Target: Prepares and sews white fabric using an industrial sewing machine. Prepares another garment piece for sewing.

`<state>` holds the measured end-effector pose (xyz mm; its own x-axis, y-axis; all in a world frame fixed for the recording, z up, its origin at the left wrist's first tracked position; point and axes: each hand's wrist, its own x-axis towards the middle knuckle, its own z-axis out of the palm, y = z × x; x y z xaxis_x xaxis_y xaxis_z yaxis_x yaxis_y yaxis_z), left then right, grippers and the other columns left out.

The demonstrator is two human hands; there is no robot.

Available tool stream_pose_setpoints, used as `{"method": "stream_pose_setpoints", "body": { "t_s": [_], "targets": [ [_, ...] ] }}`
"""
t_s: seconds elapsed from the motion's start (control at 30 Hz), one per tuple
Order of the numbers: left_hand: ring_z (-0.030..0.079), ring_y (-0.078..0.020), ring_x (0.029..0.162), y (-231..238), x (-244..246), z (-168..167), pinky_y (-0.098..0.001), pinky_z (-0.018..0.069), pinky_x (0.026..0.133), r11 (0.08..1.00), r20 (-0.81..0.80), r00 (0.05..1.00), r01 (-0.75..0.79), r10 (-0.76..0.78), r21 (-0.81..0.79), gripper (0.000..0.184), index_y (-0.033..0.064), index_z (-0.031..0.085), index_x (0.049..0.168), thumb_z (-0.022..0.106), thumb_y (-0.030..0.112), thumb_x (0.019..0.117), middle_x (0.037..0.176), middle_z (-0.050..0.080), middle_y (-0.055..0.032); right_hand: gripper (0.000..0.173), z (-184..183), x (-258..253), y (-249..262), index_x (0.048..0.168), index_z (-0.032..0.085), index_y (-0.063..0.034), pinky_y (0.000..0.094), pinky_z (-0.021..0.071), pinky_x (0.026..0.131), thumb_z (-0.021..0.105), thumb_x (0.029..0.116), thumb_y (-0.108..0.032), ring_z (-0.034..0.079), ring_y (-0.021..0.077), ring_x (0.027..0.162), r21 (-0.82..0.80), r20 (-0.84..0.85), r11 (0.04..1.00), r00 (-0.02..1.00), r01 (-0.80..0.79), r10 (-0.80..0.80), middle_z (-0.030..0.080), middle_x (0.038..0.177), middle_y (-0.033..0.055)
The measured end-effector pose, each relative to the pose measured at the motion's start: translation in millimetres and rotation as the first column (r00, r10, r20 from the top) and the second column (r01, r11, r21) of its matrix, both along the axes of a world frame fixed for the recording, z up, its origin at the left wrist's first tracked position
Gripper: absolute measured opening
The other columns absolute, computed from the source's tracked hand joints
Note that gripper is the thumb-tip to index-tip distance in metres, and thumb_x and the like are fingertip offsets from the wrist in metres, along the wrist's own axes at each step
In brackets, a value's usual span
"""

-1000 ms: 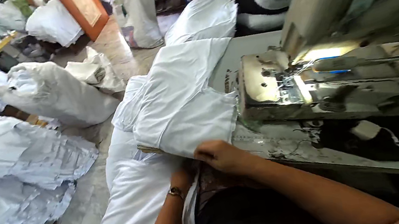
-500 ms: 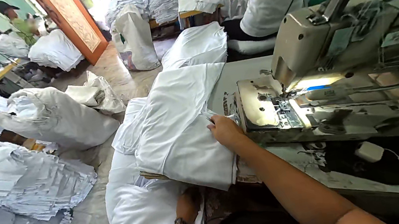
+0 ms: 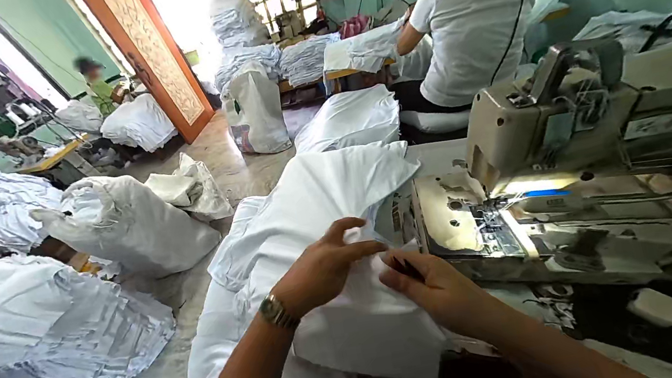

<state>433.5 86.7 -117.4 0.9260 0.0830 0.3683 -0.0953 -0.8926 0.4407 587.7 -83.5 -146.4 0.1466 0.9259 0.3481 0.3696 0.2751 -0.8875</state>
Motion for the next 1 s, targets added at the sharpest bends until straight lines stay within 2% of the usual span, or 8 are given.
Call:
{"method": "stream_pose_setpoints", "body": {
  "t_s": [0.17,0.27,0.43,0.57,0.67,0.77,0.87,1.0],
  "targets": [
    [0.067,-0.0386,0.109,46.0,75.6,10.1,-0.0606,0.0549,0.088,0.953,-0.373,0.912,-0.06,0.173,0.296,0.022,0.0025,0.073,0.111,0.064,0.0,0.0909,0.12,0.068,-0.0192,0.026,18.8,34.1,-57.6,0.094,0.064,-0.0148,0.0083,0.0423,0.057,0.057,0.1045,-0.038,0.05,-0.0097,0.063,0.14,-0.02,0.99,0.999,-0.024,0.027,0.054,0.072,-0.0129],
    [0.069,-0.0345,0.092,47.2,95.6,17.0,-0.0555,0.0588,0.078,0.944,-0.017,0.971,-0.226,0.237,0.241,0.021,0.002,0.071,0.102,0.073,-0.003,0.0824,0.103,0.068,-0.0179,0.016,27.5,53.5,-92.9,0.096,0.068,-0.023,0.0077,0.0464,0.057,0.07,0.0957,-0.039,0.055,-0.0109,0.065,0.136,-0.195,0.989,0.978,-0.051,0.077,0.062,0.076,-0.0172],
    [0.065,-0.028,0.107,22.5,132.3,-22.1,-0.0416,0.0555,0.092,0.971,0.538,0.809,-0.186,0.237,-0.147,0.015,-0.0041,0.063,0.098,0.068,-0.004,0.0838,0.111,0.065,-0.0202,0.022,-1.0,72.1,-115.5,0.1,0.073,-0.0265,0.0147,0.0573,0.068,0.084,0.082,-0.035,0.066,-0.0051,0.076,-0.042,-0.459,0.999,0.888,0.015,-0.033,0.072,0.087,-0.0155],
    [0.055,-0.0368,0.132,41.2,149.8,-116.4,-0.0541,0.0465,0.11,0.88,0.033,0.882,-0.465,0.47,-0.1,0.053,0.0053,0.055,0.143,0.064,-0.001,0.0908,0.145,0.054,-0.0217,0.026,-55.2,70.1,-107.4,0.103,0.062,-0.0116,0.0212,0.0494,0.048,0.081,0.0848,-0.015,0.056,0.0043,0.053,-0.303,-0.5,0.944,0.821,0.134,-0.277,0.065,0.075,-0.0032],
    [0.049,-0.0394,0.14,26.7,143.7,-102.8,-0.0572,0.0422,0.113,0.9,-0.143,0.903,-0.422,0.406,-0.108,0.06,0.0062,0.048,0.151,0.057,-0.007,0.0933,0.156,0.045,-0.0215,0.022,-79.0,66.9,-110.7,0.1,0.06,-0.01,0.0184,0.0446,0.042,0.078,0.087,-0.009,0.05,0.0032,0.046,-0.315,-0.525,0.927,0.776,0.205,-0.35,0.061,0.073,-0.0031],
    [0.068,-0.0296,0.108,-13.3,114.1,-90.5,-0.0476,0.0592,0.088,0.88,0.011,0.896,-0.434,0.444,-0.192,0.037,0.0038,0.061,0.135,0.054,0.003,0.0985,0.133,0.062,-0.0181,0.027,-88.9,61.5,-117.3,0.104,0.06,-0.0083,0.0195,0.0455,0.042,0.079,0.0857,-0.007,0.051,0.0045,0.048,-0.262,-0.58,0.938,0.739,0.228,-0.342,0.063,0.077,-0.0012],
    [0.065,-0.0144,0.072,-72.0,78.6,-98.8,-0.0319,0.0575,0.065,0.924,0.157,0.937,-0.26,0.312,-0.281,0.03,-0.0035,0.063,0.126,0.054,0.012,0.1017,0.092,0.069,-0.0104,0.043,-85.5,55.9,-119.9,0.12,0.055,-0.0083,0.0199,0.0478,0.047,0.08,0.0844,-0.007,0.055,0.0047,0.055,-0.284,-0.571,0.947,0.768,0.148,-0.291,0.066,0.086,-0.0011],
    [0.065,-0.008,0.077,-144.1,40.4,-126.0,-0.0268,0.0586,0.069,0.926,0.224,0.972,0.016,0.075,-0.377,0.043,0.0046,0.054,0.123,0.061,0.041,0.1014,0.093,0.066,-0.0044,0.038,-72.7,42.7,-121.0,0.119,0.059,-0.0062,0.0192,0.0493,0.05,0.078,0.0861,-0.007,0.058,0.0026,0.058,-0.285,-0.567,0.958,0.8,0.03,-0.194,0.068,0.085,-0.0022]
  ]
}}
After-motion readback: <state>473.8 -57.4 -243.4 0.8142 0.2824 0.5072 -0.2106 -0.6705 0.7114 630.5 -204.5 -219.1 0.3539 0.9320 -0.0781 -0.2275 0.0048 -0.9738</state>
